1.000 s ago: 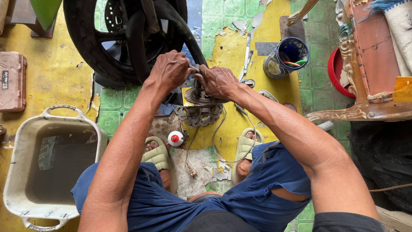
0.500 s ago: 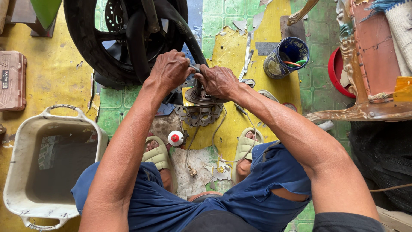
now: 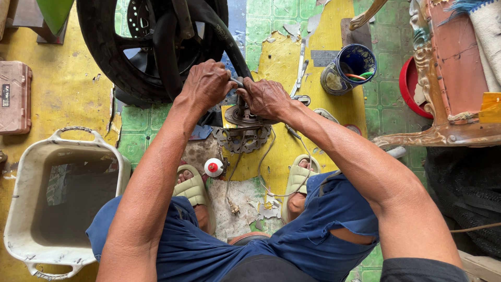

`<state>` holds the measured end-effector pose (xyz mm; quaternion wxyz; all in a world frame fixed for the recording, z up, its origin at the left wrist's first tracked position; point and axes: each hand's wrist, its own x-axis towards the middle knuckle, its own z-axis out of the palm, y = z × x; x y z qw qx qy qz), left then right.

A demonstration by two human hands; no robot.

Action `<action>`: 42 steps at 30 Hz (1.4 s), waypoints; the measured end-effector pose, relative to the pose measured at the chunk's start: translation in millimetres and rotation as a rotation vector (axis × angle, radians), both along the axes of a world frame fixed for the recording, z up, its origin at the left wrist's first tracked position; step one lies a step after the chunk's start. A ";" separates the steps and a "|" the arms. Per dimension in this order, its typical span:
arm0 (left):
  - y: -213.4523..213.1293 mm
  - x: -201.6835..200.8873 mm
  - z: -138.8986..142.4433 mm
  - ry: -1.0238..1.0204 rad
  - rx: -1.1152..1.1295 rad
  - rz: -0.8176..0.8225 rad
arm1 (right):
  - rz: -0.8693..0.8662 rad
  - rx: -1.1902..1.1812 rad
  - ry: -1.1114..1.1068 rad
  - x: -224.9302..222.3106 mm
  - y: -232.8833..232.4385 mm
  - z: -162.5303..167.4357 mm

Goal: The person sits on the floor working on a motorcycle brake assembly, turning and manipulating the metal component by hand. They pick up a bottle and pour liquid onto the part, then continue working the assembly and handle small fasteners from a container on the floor.

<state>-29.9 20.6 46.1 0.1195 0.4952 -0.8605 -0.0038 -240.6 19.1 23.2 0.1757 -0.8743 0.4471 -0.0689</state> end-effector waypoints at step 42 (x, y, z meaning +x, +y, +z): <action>5.8 -0.5 1.6 0.067 -0.015 -0.003 | -0.005 0.007 -0.012 -1.9 2.3 -1.6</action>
